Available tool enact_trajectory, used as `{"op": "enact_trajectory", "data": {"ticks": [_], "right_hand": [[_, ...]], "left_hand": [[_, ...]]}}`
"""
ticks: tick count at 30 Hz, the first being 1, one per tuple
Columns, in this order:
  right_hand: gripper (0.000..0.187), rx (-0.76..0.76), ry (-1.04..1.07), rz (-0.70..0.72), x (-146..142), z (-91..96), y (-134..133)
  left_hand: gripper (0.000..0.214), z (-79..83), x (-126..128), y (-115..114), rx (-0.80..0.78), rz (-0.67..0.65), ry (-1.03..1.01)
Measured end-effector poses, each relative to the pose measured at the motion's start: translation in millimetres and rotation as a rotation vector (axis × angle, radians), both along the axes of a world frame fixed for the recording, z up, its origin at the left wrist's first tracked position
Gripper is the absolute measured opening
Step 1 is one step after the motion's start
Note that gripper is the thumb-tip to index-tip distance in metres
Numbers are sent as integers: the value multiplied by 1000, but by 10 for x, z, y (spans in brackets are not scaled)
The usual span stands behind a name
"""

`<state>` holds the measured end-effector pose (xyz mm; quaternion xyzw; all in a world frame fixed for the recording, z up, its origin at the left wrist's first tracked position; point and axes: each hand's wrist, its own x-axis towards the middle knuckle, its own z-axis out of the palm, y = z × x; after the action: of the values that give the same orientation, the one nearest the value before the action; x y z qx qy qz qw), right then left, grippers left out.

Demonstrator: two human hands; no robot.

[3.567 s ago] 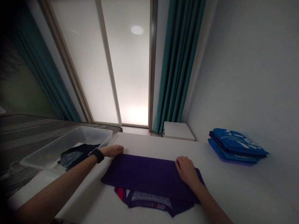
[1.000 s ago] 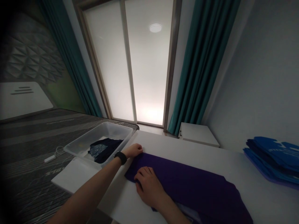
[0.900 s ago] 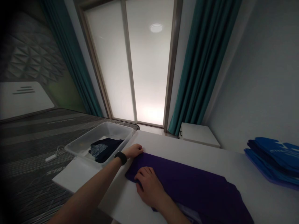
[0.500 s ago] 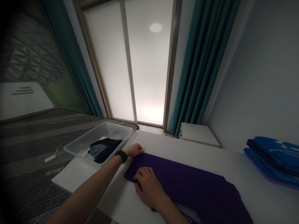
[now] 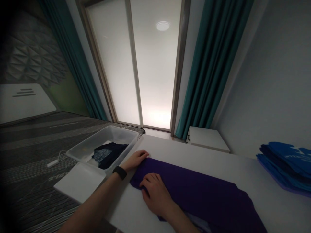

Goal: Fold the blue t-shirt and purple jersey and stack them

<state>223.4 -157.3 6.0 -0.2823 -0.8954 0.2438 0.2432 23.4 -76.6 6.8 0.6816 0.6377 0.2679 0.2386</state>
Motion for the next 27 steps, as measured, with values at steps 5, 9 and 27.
{"op": "enact_trajectory", "data": {"ticks": [5,9,27], "right_hand": [[22,-35,5,-45,-59,91,309],[21,197,-116,-216,-125,98,717],[17,213,-90,-164,-154,-140,887]], "left_hand": [[19,-36,-2,-120,50,0,75],[11,-52,-15,-186,67,-14,116],[19,150,47,-312,179,-101,-162]]}}
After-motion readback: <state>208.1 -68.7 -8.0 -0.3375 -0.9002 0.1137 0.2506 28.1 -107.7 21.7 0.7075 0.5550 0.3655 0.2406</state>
